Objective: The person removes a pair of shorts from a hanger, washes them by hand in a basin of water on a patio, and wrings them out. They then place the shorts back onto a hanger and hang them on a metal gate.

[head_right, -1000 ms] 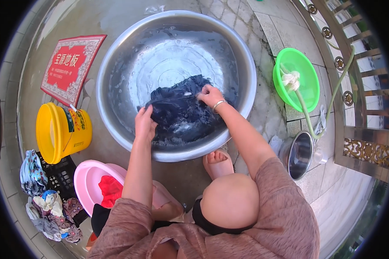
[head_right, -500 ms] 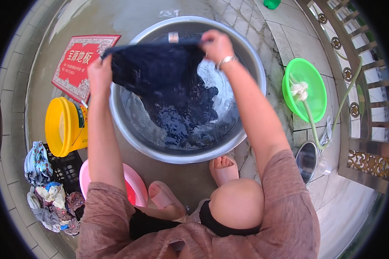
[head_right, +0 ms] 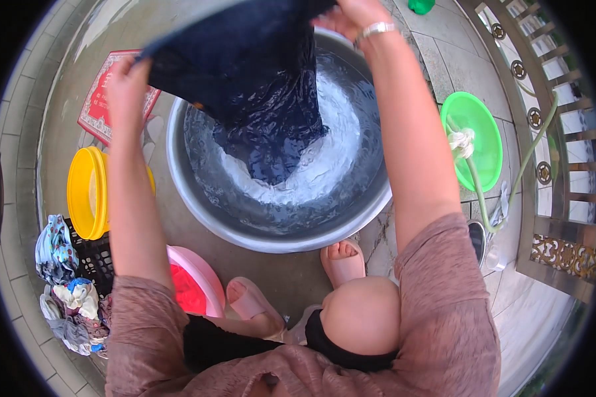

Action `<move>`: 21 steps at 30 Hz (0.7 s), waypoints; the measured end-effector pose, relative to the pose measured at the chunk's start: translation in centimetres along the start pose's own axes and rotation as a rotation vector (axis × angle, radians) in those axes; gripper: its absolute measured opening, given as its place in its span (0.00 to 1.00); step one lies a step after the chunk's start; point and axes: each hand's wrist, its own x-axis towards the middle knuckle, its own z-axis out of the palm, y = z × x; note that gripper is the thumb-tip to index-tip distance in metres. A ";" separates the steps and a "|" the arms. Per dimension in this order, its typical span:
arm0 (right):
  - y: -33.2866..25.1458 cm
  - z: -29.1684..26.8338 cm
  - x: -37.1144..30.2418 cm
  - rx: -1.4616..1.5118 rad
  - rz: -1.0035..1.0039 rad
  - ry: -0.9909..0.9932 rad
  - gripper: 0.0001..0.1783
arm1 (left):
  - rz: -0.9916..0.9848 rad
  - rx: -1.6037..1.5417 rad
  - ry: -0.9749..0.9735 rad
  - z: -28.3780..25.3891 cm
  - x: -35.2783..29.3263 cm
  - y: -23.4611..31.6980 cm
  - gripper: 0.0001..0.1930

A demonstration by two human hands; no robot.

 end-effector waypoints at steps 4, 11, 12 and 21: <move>10.4 -1.9 -4.1 0.262 0.146 0.261 0.12 | -0.770 -1.023 -0.251 7.0 -10.0 -3.7 0.09; 19.8 -1.9 -12.4 -1.177 -0.055 -0.008 0.17 | -0.751 -0.796 -0.337 12.5 -20.0 -7.0 0.12; 20.3 -1.6 -13.4 -1.172 0.095 -0.040 0.17 | -0.632 -0.723 -0.458 13.0 -20.9 -7.3 0.13; 28.0 -9.9 -14.2 -1.312 0.921 -0.607 0.22 | -0.478 0.457 -1.294 12.8 -22.4 -8.7 0.26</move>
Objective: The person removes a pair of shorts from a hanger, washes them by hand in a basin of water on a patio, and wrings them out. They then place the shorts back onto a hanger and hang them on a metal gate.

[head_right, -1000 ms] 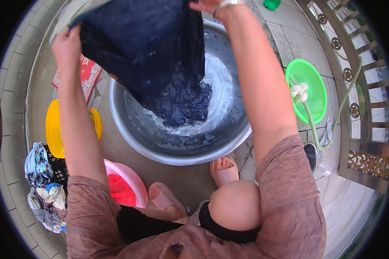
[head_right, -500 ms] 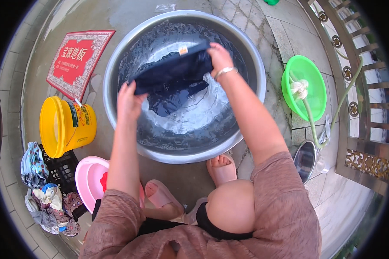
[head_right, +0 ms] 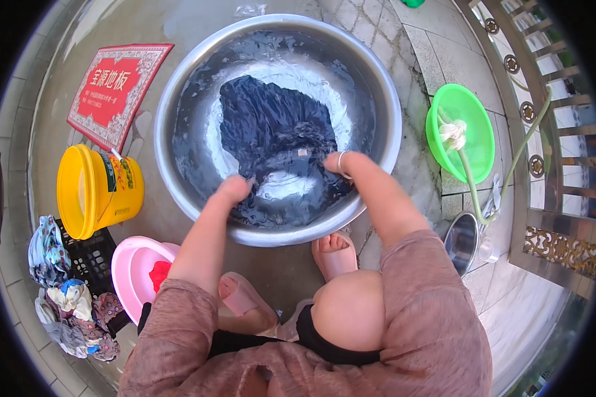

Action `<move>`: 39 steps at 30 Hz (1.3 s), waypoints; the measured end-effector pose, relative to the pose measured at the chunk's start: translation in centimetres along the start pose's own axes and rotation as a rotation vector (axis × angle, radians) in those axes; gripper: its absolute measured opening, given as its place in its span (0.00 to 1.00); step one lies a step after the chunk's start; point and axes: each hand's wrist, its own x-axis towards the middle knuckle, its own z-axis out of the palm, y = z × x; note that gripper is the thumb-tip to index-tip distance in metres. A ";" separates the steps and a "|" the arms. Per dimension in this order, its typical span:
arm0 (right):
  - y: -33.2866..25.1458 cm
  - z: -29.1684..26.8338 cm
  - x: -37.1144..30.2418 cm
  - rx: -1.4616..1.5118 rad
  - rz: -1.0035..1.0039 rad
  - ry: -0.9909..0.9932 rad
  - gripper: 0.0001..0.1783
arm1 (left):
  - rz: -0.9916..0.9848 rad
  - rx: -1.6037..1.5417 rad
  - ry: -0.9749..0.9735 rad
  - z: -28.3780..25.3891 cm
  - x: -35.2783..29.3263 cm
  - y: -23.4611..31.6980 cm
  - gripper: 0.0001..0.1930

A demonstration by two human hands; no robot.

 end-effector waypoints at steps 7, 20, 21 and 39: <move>-13.2 -14.7 -20.2 0.187 -0.179 0.146 0.23 | 0.160 -1.019 0.172 -15.2 -7.2 -2.5 0.16; -31.4 -19.5 -37.9 0.808 -1.502 -0.057 0.16 | 1.417 -0.997 0.401 -30.3 -29.6 9.6 0.20; -31.8 -19.7 -37.3 0.830 -1.573 -0.030 0.16 | 1.393 -0.982 0.066 -31.8 -30.6 8.4 0.28; -6.3 -3.1 -6.5 0.297 0.062 0.874 0.31 | -0.094 -1.320 -0.335 -0.5 -5.0 3.8 0.30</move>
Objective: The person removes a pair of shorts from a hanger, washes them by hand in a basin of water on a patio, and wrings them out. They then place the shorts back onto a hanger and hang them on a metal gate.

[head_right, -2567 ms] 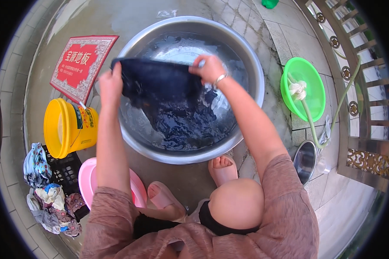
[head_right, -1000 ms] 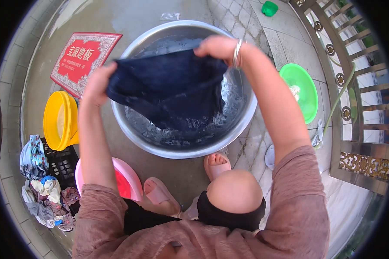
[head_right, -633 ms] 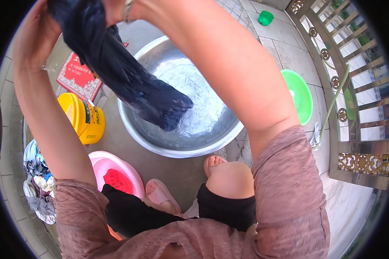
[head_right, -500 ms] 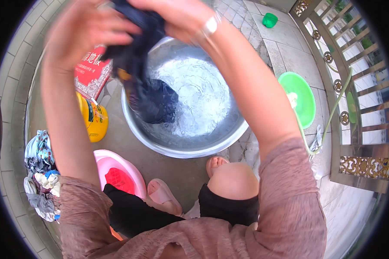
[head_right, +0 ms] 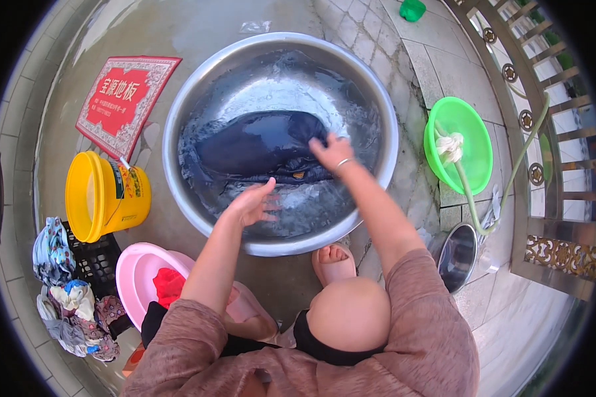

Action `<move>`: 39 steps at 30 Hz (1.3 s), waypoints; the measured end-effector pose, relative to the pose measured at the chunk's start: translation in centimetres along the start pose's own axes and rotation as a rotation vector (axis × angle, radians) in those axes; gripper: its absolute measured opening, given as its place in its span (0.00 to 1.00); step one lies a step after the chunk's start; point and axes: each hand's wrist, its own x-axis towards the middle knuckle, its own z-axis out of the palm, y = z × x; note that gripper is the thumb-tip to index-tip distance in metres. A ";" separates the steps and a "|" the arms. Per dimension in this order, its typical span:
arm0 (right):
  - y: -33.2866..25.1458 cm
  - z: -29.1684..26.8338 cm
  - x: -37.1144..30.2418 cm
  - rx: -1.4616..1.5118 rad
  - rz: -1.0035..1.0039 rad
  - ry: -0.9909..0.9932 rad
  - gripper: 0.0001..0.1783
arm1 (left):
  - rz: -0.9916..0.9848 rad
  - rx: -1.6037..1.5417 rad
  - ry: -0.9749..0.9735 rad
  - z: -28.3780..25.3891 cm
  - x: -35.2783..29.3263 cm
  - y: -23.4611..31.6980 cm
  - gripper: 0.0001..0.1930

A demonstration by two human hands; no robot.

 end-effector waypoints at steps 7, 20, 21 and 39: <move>-0.8 1.3 -0.6 -0.049 0.062 -0.043 0.27 | 0.016 -0.150 -0.154 0.3 1.7 -2.2 0.43; -9.6 0.8 -11.1 0.331 -0.940 0.194 0.13 | 0.453 -0.901 -0.214 1.3 3.6 -0.7 0.20; -9.8 1.0 -9.8 0.340 -0.834 0.215 0.12 | 0.378 -0.924 -0.049 1.3 3.3 -0.3 0.20; -2.9 6.5 0.8 0.115 -0.505 0.040 0.29 | 0.430 0.686 0.102 2.5 4.2 -3.4 0.18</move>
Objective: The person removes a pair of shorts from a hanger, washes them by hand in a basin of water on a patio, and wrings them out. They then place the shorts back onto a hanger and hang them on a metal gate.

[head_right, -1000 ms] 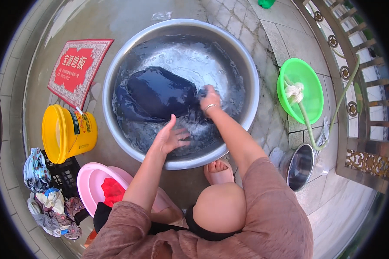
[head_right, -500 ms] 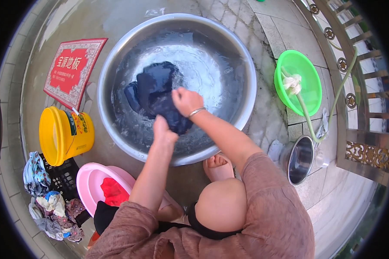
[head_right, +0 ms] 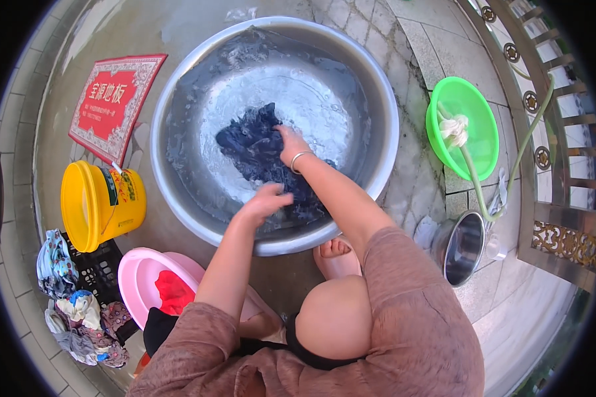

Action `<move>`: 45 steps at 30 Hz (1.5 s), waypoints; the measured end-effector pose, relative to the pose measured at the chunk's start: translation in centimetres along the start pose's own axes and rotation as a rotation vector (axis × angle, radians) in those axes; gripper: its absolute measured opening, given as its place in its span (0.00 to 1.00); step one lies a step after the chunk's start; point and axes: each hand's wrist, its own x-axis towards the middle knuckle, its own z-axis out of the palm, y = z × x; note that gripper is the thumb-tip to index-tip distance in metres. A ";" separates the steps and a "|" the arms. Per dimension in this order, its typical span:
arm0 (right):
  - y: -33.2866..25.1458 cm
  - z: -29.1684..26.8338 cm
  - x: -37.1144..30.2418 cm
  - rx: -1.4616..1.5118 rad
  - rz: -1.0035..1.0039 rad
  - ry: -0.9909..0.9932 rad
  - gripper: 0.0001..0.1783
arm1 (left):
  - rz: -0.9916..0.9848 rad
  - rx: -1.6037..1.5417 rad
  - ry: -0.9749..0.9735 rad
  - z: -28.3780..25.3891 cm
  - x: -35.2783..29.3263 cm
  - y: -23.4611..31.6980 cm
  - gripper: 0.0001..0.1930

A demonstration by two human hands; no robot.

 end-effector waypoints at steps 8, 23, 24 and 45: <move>-12.9 -3.1 -4.9 0.425 -0.081 -0.109 0.20 | 0.047 -1.511 -0.042 -5.8 1.6 -1.7 0.27; -4.5 -5.3 0.9 0.443 0.126 -0.112 0.51 | 0.295 -0.707 1.101 -13.7 1.2 -0.3 0.20; -4.0 -4.2 -0.1 0.323 0.072 -0.235 0.59 | 0.161 -0.259 1.172 -14.5 0.9 -0.6 0.22; -7.6 -2.3 -6.1 -0.463 -0.129 -0.775 0.50 | -0.057 1.236 0.097 -7.2 -1.1 -0.6 0.32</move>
